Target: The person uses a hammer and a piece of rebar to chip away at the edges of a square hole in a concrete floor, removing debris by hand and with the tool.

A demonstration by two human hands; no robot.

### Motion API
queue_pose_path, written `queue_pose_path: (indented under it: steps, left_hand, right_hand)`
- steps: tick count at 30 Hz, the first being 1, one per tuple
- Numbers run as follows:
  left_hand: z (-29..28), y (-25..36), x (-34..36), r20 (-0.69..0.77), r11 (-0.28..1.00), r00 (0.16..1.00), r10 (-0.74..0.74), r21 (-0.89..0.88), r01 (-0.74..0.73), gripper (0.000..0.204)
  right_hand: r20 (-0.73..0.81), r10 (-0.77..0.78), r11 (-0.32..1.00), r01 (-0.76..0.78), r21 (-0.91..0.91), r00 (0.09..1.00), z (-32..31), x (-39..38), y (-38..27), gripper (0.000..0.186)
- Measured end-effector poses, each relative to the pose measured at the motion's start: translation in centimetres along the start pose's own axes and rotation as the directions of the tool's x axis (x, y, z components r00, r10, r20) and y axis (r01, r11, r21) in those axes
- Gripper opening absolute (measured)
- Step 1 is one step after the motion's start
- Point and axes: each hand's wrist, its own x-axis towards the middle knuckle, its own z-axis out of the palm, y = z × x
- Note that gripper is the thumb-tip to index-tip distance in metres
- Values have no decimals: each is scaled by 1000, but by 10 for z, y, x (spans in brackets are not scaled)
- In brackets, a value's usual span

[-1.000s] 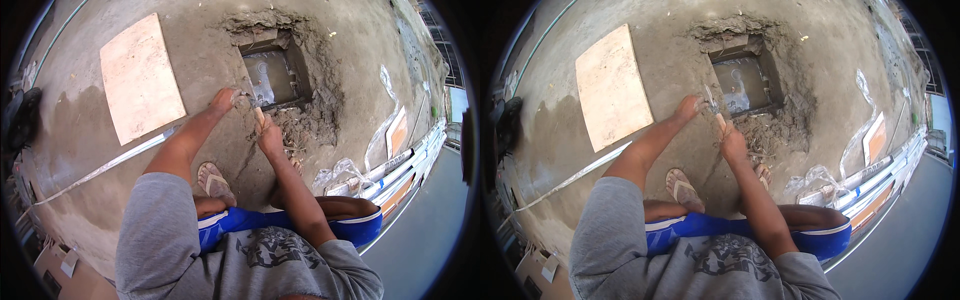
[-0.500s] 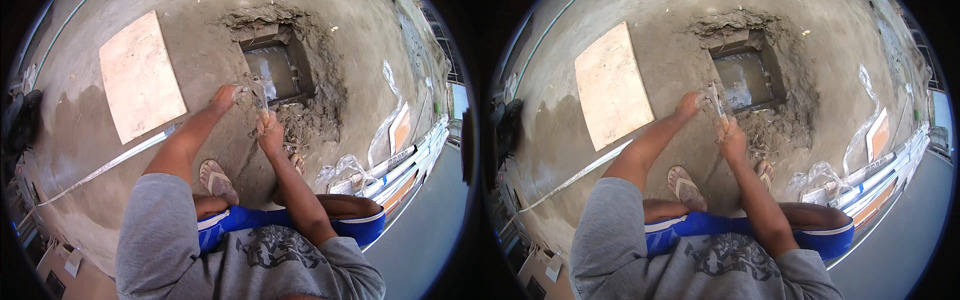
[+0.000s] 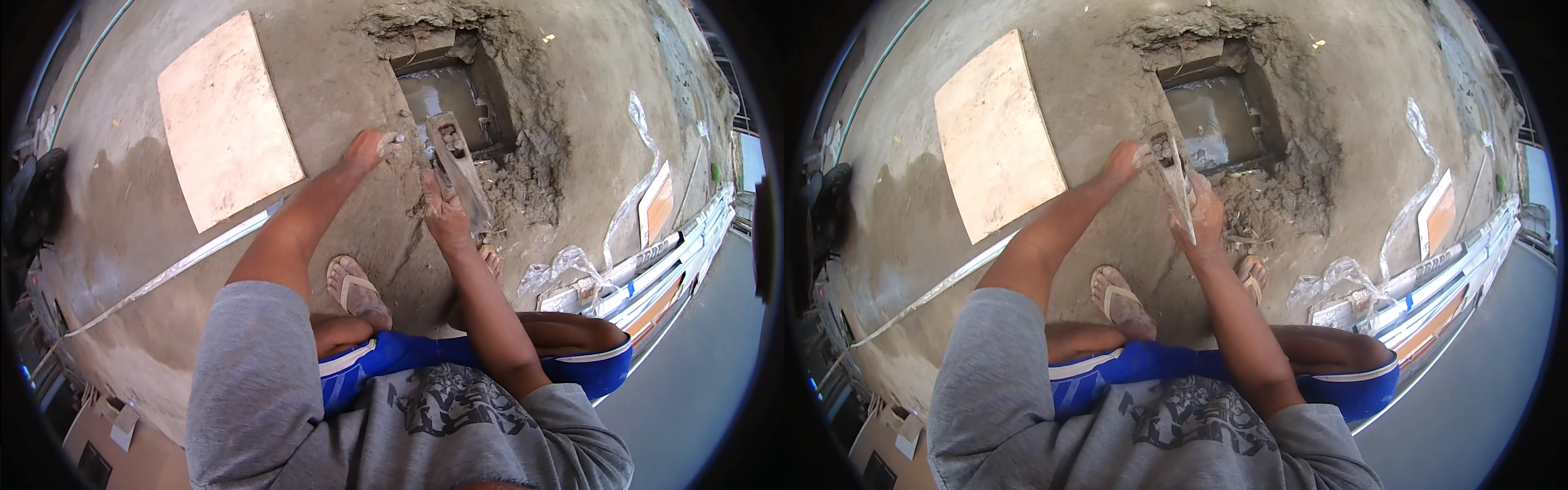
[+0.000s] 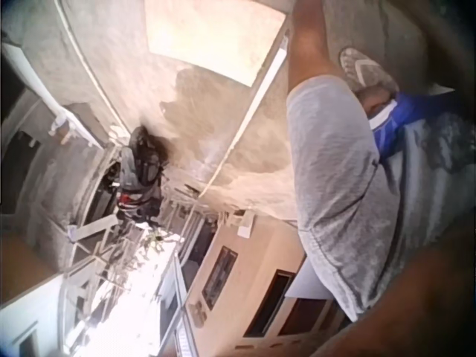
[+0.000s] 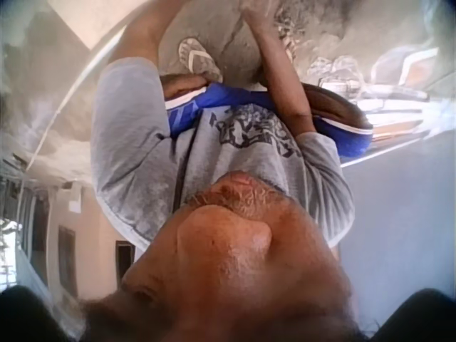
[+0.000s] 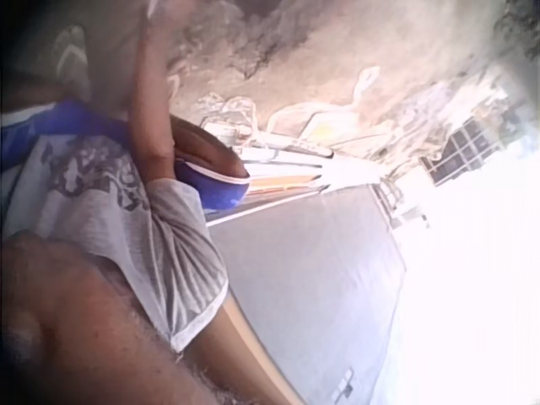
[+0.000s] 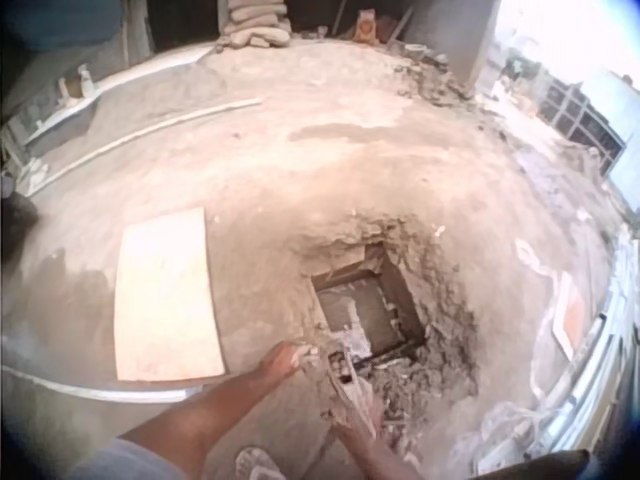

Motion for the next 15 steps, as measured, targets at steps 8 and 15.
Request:
queue_pose_path:
  steps: [8,15]
  left_hand:
    - [23,-31,4,-72,994,996,50,-89,-56,21]
    - [16,-16,4,-41,999,999,8,-44,-10,23]
  right_hand:
    - [281,517,854,-512,-99,809,-8,18,-4,34]
    - [-81,162,986,-160,35,983,-25,39,-29,27]
